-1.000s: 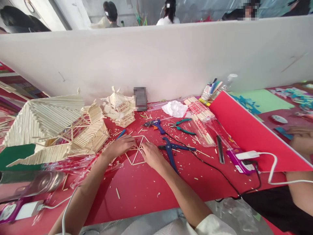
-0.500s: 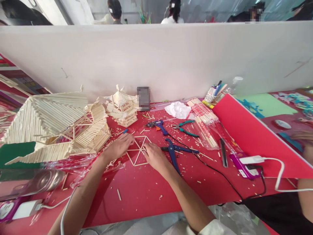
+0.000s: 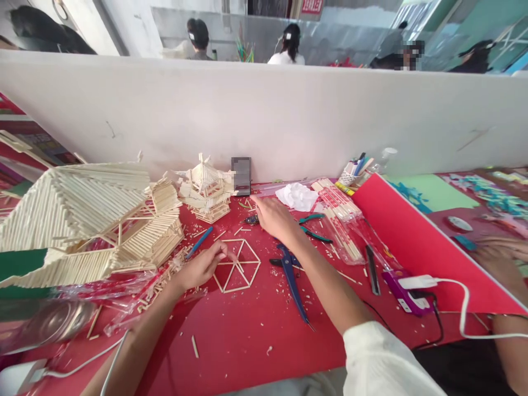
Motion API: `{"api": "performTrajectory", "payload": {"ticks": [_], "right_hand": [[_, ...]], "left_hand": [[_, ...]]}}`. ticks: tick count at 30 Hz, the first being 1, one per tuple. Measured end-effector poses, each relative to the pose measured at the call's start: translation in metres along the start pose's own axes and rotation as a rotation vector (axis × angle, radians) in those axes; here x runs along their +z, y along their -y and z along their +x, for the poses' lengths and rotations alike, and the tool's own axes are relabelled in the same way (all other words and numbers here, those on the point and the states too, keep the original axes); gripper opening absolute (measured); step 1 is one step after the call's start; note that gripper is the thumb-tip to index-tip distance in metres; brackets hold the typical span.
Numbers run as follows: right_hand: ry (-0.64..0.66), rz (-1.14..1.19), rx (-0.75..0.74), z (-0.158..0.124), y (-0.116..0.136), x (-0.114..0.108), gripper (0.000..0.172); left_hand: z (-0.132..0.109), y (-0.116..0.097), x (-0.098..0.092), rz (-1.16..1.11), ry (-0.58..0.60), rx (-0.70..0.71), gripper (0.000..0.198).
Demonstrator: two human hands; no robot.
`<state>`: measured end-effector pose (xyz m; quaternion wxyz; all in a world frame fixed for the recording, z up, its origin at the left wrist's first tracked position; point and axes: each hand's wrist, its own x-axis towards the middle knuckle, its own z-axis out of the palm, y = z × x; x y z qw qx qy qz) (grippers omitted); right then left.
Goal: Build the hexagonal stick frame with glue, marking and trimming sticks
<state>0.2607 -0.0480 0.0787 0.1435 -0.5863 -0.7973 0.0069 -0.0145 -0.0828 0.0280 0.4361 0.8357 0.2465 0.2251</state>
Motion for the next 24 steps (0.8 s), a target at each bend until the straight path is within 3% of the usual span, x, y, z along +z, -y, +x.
{"api": "performTrajectory", "payload": {"ticks": [4, 7, 11, 18, 21, 24], "right_hand": [[0.073, -0.235, 0.05, 0.064, -0.024, 0.019, 0.069], [0.129, -0.272, 0.079, 0.088, -0.03, 0.038, 0.077], [0.137, -0.262, 0.12, 0.097, -0.039, 0.049, 0.081], [0.105, -0.258, 0.13, 0.1, -0.057, 0.044, 0.083], [0.097, -0.254, 0.093, 0.102, -0.055, 0.043, 0.083], [0.117, -0.243, 0.108, 0.106, -0.05, 0.043, 0.081]], "left_hand": [[-0.001, -0.003, 0.003, -0.093, 0.026, -0.034, 0.021], [-0.002, -0.003, 0.0, -0.12, 0.016, -0.079, 0.026], [-0.003, -0.004, -0.008, -0.167, -0.11, -0.133, 0.03], [-0.003, 0.003, -0.019, -0.064, -0.339, -0.178, 0.025], [-0.003, 0.005, -0.022, 0.113, -0.322, -0.196, 0.021], [-0.004, 0.005, -0.019, 0.275, -0.199, -0.206, 0.019]]}}
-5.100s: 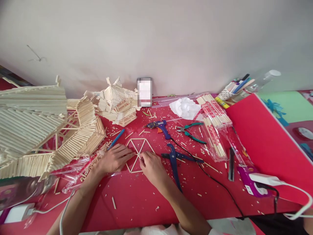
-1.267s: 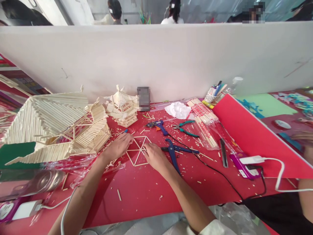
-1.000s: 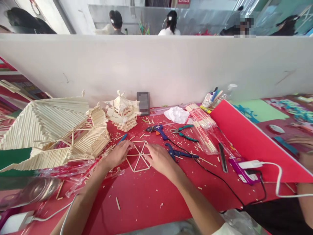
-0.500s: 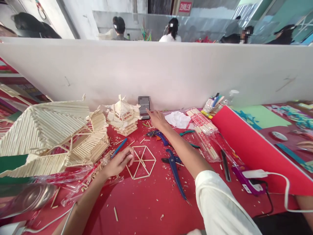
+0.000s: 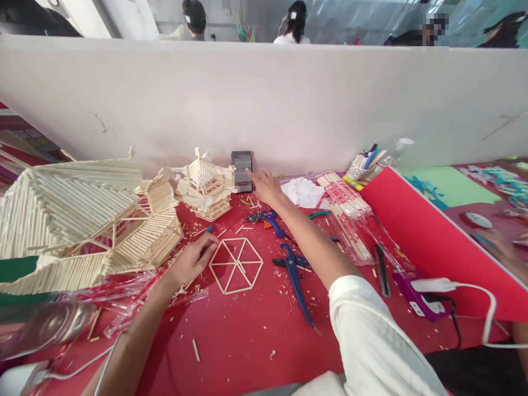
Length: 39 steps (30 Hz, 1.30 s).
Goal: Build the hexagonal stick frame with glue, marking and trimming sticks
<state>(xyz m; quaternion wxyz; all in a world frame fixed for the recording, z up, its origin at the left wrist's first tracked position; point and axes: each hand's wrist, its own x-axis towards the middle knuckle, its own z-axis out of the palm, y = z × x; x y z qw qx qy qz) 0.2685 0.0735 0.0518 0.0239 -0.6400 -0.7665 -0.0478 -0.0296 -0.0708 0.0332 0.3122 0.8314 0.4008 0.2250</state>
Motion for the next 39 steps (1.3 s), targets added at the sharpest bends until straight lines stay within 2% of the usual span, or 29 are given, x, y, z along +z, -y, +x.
{"api": "performTrajectory", "payload": {"ticks": [5, 8, 11, 15, 18, 21, 27, 34, 39], "right_hand": [[-0.016, 0.021, 0.073, -0.004, 0.0, -0.01, 0.076], [-0.108, 0.05, 0.059, -0.022, -0.002, -0.021, 0.061], [-0.157, 0.119, 0.006, -0.059, 0.006, -0.034, 0.037], [-0.049, 0.314, -0.159, -0.128, 0.037, -0.038, 0.023], [0.031, 0.385, -0.271, -0.173, 0.069, -0.027, 0.015], [0.062, 0.399, -0.304, -0.199, 0.092, -0.01, 0.012], [0.04, 0.364, -0.268, -0.204, 0.1, 0.012, 0.015], [0.019, 0.433, -0.272, -0.205, 0.099, 0.023, 0.013], [0.014, 0.492, -0.252, -0.206, 0.099, 0.024, 0.011]], "left_hand": [[0.0, 0.002, 0.014, 0.208, 0.155, 0.137, 0.016], [0.001, 0.002, 0.022, 0.268, 0.177, 0.183, 0.015], [0.0, 0.0, 0.027, 0.313, 0.174, 0.192, 0.015], [-0.001, -0.003, 0.03, 0.319, 0.151, 0.174, 0.016], [0.0, -0.004, 0.031, 0.277, 0.154, 0.147, 0.013], [0.001, -0.005, 0.033, 0.249, 0.15, 0.124, 0.011], [0.002, -0.006, 0.041, 0.192, 0.127, 0.1, 0.013], [0.002, -0.014, 0.051, 0.371, 0.132, 0.043, 0.013], [0.001, -0.019, 0.049, 0.425, 0.138, 0.052, 0.015]]}}
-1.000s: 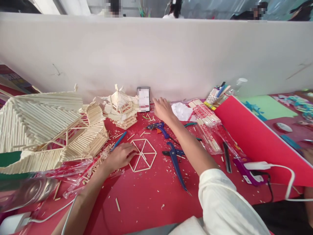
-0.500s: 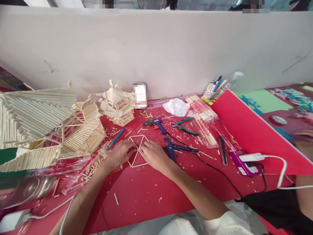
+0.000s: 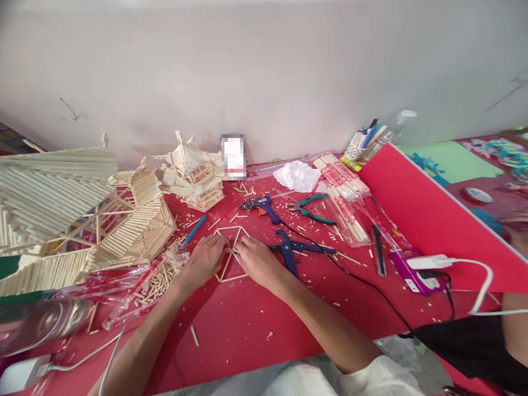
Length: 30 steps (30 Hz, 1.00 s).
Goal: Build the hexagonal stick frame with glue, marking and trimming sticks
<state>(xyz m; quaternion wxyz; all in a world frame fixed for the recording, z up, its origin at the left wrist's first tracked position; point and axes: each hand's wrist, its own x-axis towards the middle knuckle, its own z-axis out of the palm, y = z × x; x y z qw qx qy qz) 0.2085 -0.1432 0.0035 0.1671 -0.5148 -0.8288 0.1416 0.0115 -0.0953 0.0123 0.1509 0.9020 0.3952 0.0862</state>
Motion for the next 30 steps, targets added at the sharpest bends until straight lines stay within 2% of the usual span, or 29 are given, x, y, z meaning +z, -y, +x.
{"api": "performTrajectory", "payload": {"ticks": [5, 9, 12, 14, 18, 22, 26, 30], "right_hand": [[-0.02, 0.043, -0.006, -0.001, -0.001, -0.001, 0.01], [-0.026, 0.079, 0.0, -0.001, -0.002, -0.001, 0.01], [-0.028, 0.088, 0.007, -0.001, -0.002, 0.0, 0.013], [-0.029, 0.091, 0.005, -0.001, -0.003, 0.0, 0.014], [-0.038, 0.1, -0.01, -0.002, -0.004, 0.001, 0.015], [-0.044, 0.103, -0.019, -0.002, -0.003, 0.0, 0.015], [-0.038, 0.09, -0.02, -0.002, -0.004, 0.001, 0.014], [-0.029, 0.066, -0.021, -0.002, -0.005, 0.003, 0.013]], "left_hand": [[-0.002, 0.013, -0.015, -0.158, -0.183, -0.029, 0.018], [-0.005, 0.027, -0.032, -0.323, -0.301, -0.183, 0.025], [-0.008, 0.037, -0.042, -0.306, -0.342, -0.277, 0.029], [-0.009, 0.042, -0.045, -0.218, -0.359, -0.274, 0.03], [-0.008, 0.047, -0.042, -0.075, -0.283, -0.161, 0.03], [-0.004, 0.033, -0.024, -0.11, -0.167, -0.062, 0.013], [0.0, 0.013, -0.006, -0.143, -0.089, -0.071, 0.009], [0.002, 0.004, 0.001, -0.173, -0.053, -0.116, 0.009]]}}
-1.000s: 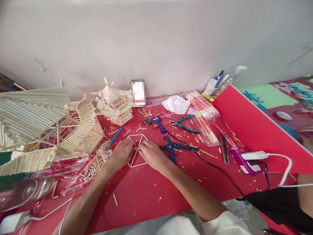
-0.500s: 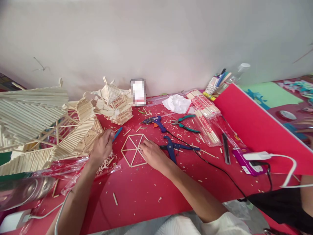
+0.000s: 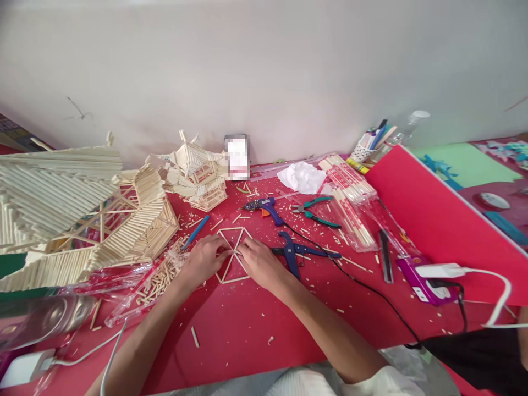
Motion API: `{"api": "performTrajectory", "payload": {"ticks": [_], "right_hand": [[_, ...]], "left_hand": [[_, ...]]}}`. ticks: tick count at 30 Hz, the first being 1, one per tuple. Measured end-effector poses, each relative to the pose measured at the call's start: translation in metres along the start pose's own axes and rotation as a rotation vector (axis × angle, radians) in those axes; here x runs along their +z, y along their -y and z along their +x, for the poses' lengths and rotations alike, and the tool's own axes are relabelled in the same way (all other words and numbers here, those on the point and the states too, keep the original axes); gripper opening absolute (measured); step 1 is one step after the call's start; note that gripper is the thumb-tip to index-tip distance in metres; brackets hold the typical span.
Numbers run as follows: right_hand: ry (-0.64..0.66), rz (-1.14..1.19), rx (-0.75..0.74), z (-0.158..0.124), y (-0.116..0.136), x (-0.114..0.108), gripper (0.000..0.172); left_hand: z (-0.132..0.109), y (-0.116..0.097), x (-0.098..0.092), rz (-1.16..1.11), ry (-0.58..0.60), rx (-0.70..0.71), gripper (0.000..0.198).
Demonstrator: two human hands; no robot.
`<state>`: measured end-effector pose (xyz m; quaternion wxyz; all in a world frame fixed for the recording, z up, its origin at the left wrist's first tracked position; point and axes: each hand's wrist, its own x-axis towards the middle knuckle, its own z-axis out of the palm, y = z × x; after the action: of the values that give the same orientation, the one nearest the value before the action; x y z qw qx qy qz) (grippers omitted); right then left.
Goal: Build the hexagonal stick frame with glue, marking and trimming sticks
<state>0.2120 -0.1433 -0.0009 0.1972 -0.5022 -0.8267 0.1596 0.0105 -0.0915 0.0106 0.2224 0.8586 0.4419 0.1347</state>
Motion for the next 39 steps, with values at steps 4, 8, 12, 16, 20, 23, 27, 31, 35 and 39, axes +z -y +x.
{"api": "performTrajectory", "payload": {"ticks": [4, 8, 12, 16, 20, 23, 27, 31, 35, 39], "right_hand": [[0.006, -0.003, -0.002, 0.0, 0.0, 0.0, 0.013], [0.013, -0.006, 0.001, 0.0, 0.0, 0.0, 0.014], [0.014, -0.008, 0.005, 0.0, 0.0, 0.0, 0.014], [0.013, 0.003, 0.008, 0.001, 0.0, 0.0, 0.013], [0.008, -0.009, -0.001, 0.0, -0.002, 0.004, 0.013], [-0.002, -0.012, 0.001, 0.0, -0.003, 0.005, 0.012], [-0.013, 0.006, -0.005, 0.0, -0.001, 0.003, 0.012], [-0.03, 0.041, -0.017, 0.0, 0.0, 0.0, 0.014], [-0.024, 0.04, -0.014, -0.001, 0.001, -0.002, 0.014], [-0.038, 0.026, -0.003, -0.002, 0.002, -0.007, 0.013]], "left_hand": [[0.0, 0.0, 0.001, -0.015, 0.004, -0.007, 0.01], [0.0, -0.002, 0.002, -0.015, 0.003, -0.01, 0.009], [0.001, -0.002, 0.004, -0.017, 0.004, -0.008, 0.008], [0.001, 0.0, 0.007, 0.014, -0.004, 0.024, 0.008], [-0.001, 0.0, 0.01, 0.093, 0.009, 0.06, 0.008], [-0.005, -0.004, 0.011, 0.192, 0.023, 0.083, 0.009], [-0.006, -0.004, 0.005, 0.216, -0.046, 0.095, 0.014], [-0.002, 0.011, -0.015, 0.147, -0.205, 0.052, 0.022], [-0.001, 0.029, -0.034, 0.179, -0.272, -0.05, 0.029], [0.003, 0.03, -0.036, 0.184, -0.252, 0.009, 0.025]]}}
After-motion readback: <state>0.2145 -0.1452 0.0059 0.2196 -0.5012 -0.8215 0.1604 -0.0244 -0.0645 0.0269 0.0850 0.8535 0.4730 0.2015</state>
